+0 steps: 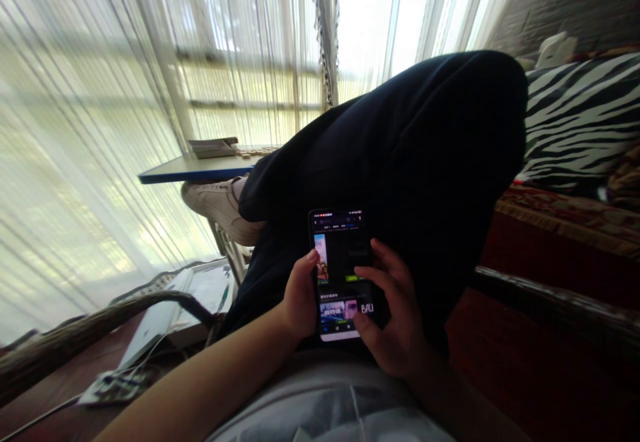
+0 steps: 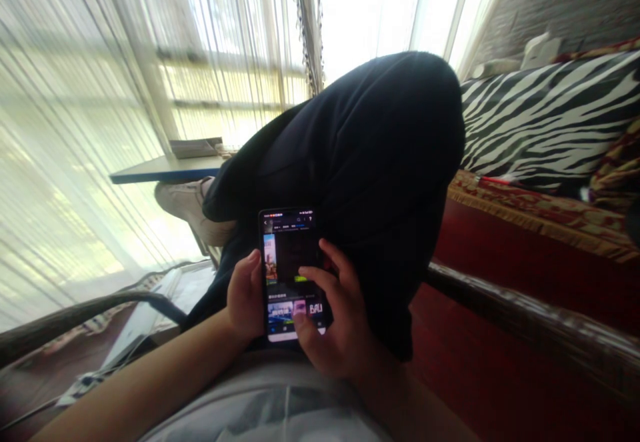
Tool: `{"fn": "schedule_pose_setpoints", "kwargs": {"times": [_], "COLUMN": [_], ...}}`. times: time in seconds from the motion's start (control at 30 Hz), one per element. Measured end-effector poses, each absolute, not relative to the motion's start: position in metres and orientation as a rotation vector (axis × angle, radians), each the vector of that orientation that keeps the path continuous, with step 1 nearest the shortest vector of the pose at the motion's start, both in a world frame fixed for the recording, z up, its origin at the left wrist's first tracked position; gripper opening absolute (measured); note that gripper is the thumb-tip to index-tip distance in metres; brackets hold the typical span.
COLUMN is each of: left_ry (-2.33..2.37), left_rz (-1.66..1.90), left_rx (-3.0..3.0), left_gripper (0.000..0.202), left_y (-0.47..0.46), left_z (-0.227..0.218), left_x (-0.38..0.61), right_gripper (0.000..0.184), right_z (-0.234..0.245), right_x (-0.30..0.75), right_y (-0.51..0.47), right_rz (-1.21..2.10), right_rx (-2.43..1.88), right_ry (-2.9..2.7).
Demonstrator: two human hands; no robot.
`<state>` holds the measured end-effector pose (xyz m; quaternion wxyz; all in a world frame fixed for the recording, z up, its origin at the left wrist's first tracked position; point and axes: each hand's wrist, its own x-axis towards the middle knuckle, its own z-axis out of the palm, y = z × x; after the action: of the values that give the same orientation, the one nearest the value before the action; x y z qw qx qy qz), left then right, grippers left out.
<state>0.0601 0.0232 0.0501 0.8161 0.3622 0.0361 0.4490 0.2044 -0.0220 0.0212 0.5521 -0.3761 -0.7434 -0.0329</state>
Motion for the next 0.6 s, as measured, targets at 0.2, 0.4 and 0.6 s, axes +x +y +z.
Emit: {"fn": "schedule_pose_setpoints", "kwargs": {"times": [0.2,0.4,0.6], "left_ry": [0.070,0.085,0.111], "left_rz": [0.972,0.943,0.950], "left_rx": [0.782,0.761,0.774], "left_gripper": [0.039,0.040,0.045], "left_y": [0.0240,0.0241,0.0241], "left_z": [0.0522,0.0551,0.0547], "left_x": [0.0600,0.0605,0.0595], "right_gripper": [0.043,0.047,0.008], "right_z": [0.0213,0.0172,0.0212], "right_x": [0.2043,0.2070,0.2066], "right_y": [-0.0213,-0.0183,-0.0210], "right_rz": [-0.044,0.048,-0.016], "right_rx": [-0.844,-0.774,-0.833], "right_ry": [-1.731,-1.676,-1.743]}}
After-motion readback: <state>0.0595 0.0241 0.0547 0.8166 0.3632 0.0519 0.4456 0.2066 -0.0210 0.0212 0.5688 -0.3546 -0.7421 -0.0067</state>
